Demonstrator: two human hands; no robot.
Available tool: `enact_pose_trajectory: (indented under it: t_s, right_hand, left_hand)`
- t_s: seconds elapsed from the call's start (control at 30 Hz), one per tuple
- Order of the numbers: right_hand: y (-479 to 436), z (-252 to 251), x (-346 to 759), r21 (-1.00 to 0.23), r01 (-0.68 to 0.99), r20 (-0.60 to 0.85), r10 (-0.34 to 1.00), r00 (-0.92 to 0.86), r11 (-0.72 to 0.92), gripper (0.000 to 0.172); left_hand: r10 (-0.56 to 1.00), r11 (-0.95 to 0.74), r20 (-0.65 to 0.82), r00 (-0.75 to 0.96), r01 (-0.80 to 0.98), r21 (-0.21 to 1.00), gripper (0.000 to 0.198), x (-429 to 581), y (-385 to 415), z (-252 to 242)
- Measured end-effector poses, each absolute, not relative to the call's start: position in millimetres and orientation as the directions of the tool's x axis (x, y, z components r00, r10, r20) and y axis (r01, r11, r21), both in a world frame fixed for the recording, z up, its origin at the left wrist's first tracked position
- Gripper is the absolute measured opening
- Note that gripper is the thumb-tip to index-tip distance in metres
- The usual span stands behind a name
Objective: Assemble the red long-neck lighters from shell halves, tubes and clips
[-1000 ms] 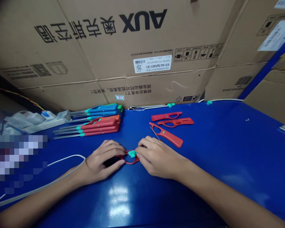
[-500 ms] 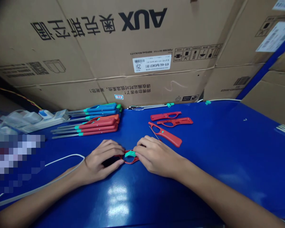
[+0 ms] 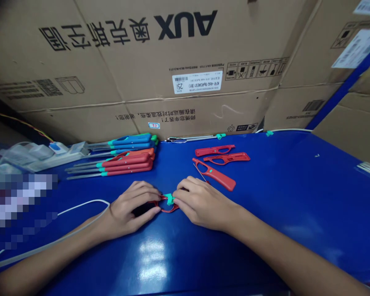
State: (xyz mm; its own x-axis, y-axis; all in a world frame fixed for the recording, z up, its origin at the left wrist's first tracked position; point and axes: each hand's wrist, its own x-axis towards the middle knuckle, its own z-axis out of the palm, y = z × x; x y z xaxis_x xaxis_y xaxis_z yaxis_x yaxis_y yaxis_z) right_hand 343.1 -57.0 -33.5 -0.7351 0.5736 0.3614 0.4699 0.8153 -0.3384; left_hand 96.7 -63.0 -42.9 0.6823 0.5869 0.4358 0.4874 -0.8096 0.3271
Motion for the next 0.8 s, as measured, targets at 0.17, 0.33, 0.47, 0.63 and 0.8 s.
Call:
enact_pose_trajectory:
  t_s: [0.17, 0.33, 0.47, 0.63, 0.8]
  right_hand:
    - [-57.4, -33.1, 343.7, -0.337, 0.463, 0.374, 0.567, -0.734, 0.820, 0.022]
    - [-57.8, -32.1, 343.1, -0.341, 0.453, 0.381, 0.561, -0.735, 0.824, 0.021]
    - [-58.4, -32.4, 342.5, -0.352, 0.459, 0.357, 0.570, -0.740, 0.816, 0.021]
    - [-58.4, -33.0, 342.9, -0.365, 0.472, 0.335, 0.586, -0.737, 0.802, 0.022]
    - [-57.8, -33.2, 343.1, -0.364, 0.456, 0.365, 0.575, -0.732, 0.812, 0.023]
  left_hand:
    - [0.591, -0.806, 0.431, 0.682, 0.489, 0.332, 0.015, 96.7, -62.4, -42.9]
    - [0.597, -0.802, 0.413, 0.688, 0.494, 0.337, 0.018, 96.6, -63.7, -41.0]
    - [0.605, -0.796, 0.399, 0.689, 0.499, 0.343, 0.019, 96.7, -63.4, -41.3]
    - [0.604, -0.796, 0.400, 0.689, 0.494, 0.351, 0.020, 95.3, -63.0, -42.7]
    - [0.608, -0.793, 0.402, 0.685, 0.499, 0.350, 0.021, 95.3, -63.4, -42.2]
